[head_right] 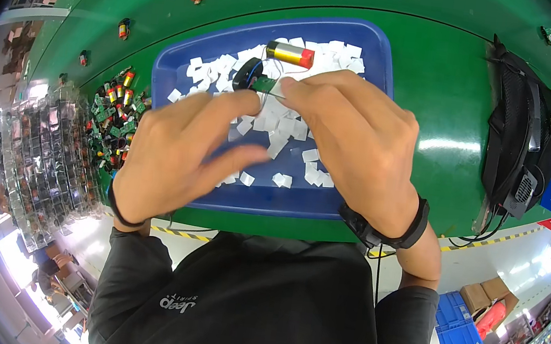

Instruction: Assembling electronic components by inserting small white pieces into cylindrical casings on an assembly line.

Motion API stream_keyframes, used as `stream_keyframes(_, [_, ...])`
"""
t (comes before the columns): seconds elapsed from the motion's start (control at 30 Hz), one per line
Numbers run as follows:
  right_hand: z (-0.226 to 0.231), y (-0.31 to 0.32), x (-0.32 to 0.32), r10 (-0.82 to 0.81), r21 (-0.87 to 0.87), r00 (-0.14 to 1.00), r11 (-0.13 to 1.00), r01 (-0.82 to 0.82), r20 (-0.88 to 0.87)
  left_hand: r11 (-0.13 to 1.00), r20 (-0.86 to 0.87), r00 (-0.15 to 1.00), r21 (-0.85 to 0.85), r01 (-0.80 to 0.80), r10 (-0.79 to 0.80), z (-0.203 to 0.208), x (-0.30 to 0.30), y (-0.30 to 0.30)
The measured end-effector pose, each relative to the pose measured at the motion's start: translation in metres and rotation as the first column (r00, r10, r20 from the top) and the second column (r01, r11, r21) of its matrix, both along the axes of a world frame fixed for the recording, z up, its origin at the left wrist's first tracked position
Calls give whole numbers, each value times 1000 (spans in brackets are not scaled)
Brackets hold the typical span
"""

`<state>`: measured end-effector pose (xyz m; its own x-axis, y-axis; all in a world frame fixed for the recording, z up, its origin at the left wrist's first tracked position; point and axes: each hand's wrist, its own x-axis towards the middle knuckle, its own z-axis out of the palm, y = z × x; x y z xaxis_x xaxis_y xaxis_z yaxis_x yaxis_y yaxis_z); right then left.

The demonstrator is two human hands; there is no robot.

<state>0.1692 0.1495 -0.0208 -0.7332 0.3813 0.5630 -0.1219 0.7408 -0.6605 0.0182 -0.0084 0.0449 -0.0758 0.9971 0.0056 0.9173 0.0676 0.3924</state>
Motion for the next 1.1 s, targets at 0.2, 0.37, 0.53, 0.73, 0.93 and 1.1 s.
stream_keyframes(0.2, [4,7,4,46,102,998,994,-41,-42,893,734,612,16,-449,295,-13,-18,2])
stream_keyframes(0.37, [1,8,-1,135,67,989,989,-130,-67,965,919,294,-238,-111,261,-25,-35,18])
stream_keyframes(0.53, [11,-1,1,140,-523,984,850,-61,112,980,873,444,-171,-107,201,-27,-33,16])
stream_keyframes(0.73, [1,-3,4,71,-470,975,882,38,212,974,799,558,-183,-131,225,-22,-24,15])
stream_keyframes(0.93, [-3,-1,5,73,-363,976,932,7,206,965,640,723,-157,-209,260,-24,-15,15])
stream_keyframes(1.1, [0,-1,6,74,-377,963,926,29,258,971,612,754,-127,-204,239,-22,-11,13])
